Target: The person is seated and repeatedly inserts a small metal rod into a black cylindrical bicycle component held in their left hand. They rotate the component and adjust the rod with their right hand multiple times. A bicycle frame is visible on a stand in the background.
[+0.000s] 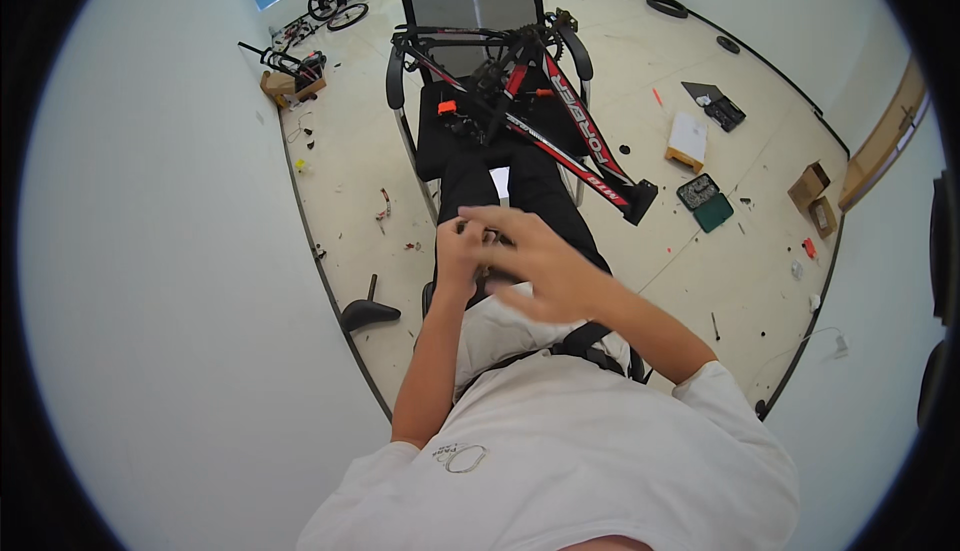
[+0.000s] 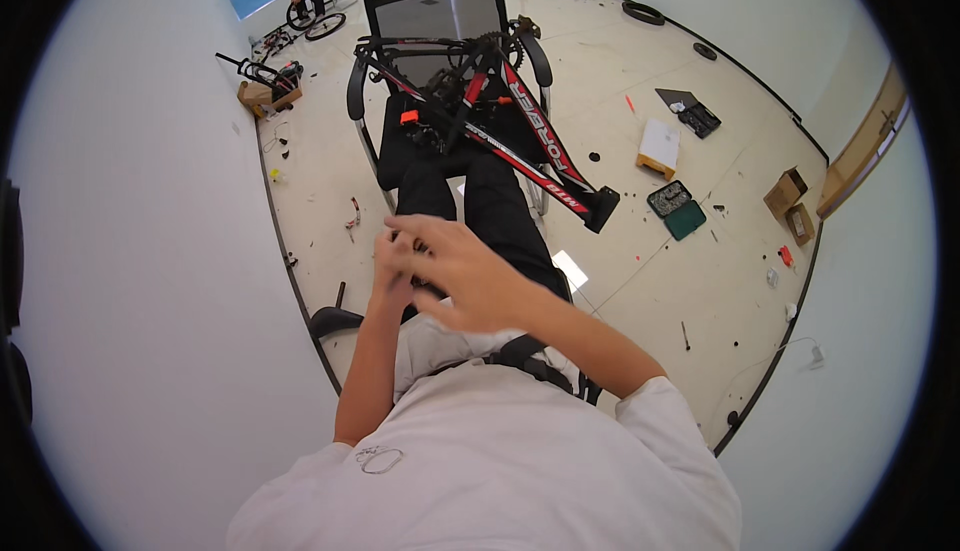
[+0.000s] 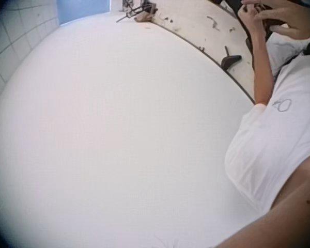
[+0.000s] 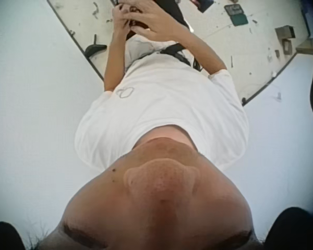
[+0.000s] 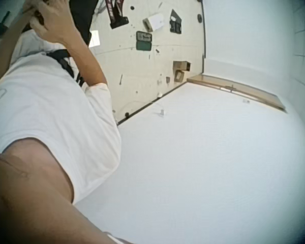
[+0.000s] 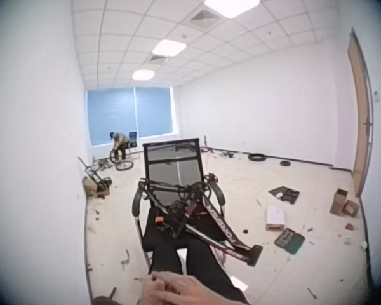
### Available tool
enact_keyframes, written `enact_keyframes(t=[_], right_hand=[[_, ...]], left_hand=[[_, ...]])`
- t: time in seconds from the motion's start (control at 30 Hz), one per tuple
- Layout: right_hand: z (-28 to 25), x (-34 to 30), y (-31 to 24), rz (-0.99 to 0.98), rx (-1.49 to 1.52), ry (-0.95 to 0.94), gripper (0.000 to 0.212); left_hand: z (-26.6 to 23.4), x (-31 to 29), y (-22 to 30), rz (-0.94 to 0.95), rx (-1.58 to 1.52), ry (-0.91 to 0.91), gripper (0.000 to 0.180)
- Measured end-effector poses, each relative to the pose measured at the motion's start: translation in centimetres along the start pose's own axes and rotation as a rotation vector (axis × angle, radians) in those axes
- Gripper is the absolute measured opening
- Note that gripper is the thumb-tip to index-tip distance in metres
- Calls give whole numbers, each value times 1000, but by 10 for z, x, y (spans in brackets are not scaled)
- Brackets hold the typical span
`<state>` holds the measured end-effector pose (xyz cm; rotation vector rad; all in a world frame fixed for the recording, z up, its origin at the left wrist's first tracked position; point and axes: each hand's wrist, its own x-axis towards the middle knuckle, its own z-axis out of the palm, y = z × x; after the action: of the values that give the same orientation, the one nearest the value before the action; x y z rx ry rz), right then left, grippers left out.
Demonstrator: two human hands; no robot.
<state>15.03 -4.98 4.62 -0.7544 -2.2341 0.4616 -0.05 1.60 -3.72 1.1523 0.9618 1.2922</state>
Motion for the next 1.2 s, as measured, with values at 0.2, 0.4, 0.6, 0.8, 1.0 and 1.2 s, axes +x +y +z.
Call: enact_keyframes(t=[0.2, 0.4, 0.6, 0.8, 1.0, 1.2], right_hand=[[10, -26, 47, 33, -344, 41, 36], [-26, 10, 67, 175, -75, 242, 39], [0, -19, 20, -53, -64, -2, 32], [-1, -19, 90, 204, -256, 190, 37], [-18, -3, 35, -83, -107, 126, 36], [2, -28, 94, 255, -188, 55, 39]], left_hand=[[-7, -4, 37, -236, -135, -46, 29], [9, -10, 35, -182, 29, -116, 29], [1, -2, 8, -113, -92, -29, 27], [11, -9, 38, -223, -50, -43, 30], [7, -6, 14, -152, 0, -124, 31], [10, -9, 29, -165, -65, -92, 32]])
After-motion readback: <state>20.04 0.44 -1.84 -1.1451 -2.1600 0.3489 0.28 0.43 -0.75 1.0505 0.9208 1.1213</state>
